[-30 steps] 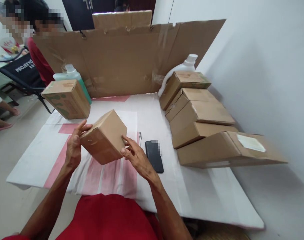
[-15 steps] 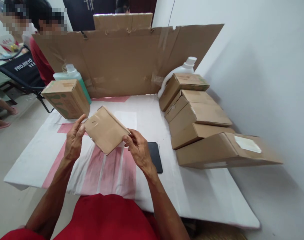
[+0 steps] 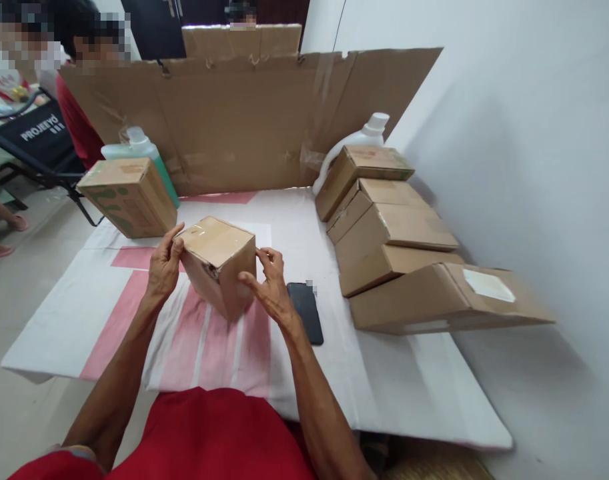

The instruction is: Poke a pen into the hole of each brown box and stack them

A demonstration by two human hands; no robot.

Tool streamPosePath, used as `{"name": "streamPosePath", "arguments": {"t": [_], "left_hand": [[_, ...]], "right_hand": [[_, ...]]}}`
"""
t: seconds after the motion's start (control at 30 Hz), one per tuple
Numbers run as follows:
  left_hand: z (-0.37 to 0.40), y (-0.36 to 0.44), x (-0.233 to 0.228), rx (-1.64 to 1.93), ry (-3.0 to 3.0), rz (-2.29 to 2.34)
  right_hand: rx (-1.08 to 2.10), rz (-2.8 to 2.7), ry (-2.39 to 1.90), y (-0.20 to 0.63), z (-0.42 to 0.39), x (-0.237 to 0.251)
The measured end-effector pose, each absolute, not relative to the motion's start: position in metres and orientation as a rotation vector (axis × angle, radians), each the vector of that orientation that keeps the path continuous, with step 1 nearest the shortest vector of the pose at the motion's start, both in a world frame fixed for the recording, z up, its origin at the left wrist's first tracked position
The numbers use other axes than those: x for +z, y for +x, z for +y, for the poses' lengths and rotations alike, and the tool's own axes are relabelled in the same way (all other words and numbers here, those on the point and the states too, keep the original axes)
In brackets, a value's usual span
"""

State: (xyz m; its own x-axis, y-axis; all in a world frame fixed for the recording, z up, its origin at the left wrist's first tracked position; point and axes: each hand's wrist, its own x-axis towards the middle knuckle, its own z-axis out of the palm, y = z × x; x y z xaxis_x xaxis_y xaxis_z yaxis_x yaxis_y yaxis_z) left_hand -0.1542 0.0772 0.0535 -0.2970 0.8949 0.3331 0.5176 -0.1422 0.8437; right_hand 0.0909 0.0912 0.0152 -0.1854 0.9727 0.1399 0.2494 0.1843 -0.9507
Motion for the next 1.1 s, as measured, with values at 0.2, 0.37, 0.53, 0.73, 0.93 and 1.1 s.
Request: {"name": "streamPosePath", "arguments": {"t": [0.2, 0.37, 0.53, 0.73, 0.93, 1.1], "left_hand": [[0.081, -0.148, 0.068, 1.354, 1.695, 1.851], [0.057, -0.144, 0.063, 1.100, 1.741, 1.988], [0.039, -0.139, 0.038, 0.567, 1.632, 2.159], [0.038, -0.129, 0.035, 0.283, 1.628, 2.198], [0.044, -0.120, 0.035, 0.338, 1.937, 2.278], [0.057, -0.090, 0.029, 0.476, 2.159, 1.983]], "right_hand": [[1.360, -1.544, -1.089, 0.084, 0.074, 0.014], [1.745, -1.425, -0.977, 0.102, 0.053, 0.016], [1.994, -1.271, -1.015, 0.106, 0.024, -0.009], [1.524, -1.422, -1.418, 0.113, 0.016, -0.032], [1.280, -1.325, -1.385, 0.103, 0.047, -0.028], [1.142, -1.446, -1.466, 0.083, 0.071, -0.018]]}}
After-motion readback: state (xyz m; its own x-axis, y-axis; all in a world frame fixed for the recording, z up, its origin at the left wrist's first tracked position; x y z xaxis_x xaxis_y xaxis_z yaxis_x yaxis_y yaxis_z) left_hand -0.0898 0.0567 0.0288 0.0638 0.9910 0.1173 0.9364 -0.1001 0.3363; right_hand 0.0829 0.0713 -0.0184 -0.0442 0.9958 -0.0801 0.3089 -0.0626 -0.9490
